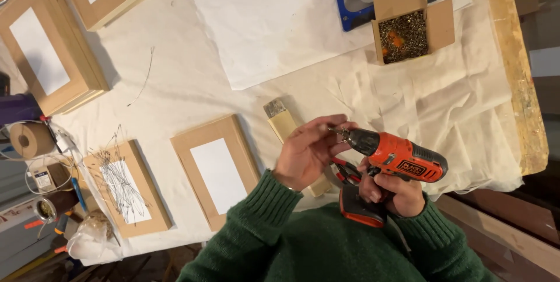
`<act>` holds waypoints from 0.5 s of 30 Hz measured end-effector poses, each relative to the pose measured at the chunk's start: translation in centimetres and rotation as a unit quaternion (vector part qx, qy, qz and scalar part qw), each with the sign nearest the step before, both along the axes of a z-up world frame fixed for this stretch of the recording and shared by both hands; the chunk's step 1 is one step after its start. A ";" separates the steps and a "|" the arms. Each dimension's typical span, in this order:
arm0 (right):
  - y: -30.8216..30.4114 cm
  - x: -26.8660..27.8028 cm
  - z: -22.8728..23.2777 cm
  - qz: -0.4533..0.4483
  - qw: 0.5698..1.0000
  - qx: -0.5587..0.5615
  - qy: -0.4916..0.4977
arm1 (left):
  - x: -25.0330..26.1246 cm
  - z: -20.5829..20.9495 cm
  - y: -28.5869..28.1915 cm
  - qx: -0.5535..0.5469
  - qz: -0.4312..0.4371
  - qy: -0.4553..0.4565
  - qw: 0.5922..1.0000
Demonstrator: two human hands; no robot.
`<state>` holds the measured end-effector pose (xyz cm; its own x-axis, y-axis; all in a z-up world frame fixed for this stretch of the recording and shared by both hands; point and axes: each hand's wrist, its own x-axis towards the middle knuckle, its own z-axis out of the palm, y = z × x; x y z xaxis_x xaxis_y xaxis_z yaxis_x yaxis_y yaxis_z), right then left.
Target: Attaching hanging wire to the back of a picture frame using a power drill and screws.
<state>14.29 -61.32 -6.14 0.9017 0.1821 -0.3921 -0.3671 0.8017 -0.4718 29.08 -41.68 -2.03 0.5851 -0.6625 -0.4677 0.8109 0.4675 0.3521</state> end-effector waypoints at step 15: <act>-2.7 -3.8 -0.1 -0.113 0.985 -0.113 0.061 | 12.3 -4.4 -16.1 0.420 -0.191 -0.780 0.423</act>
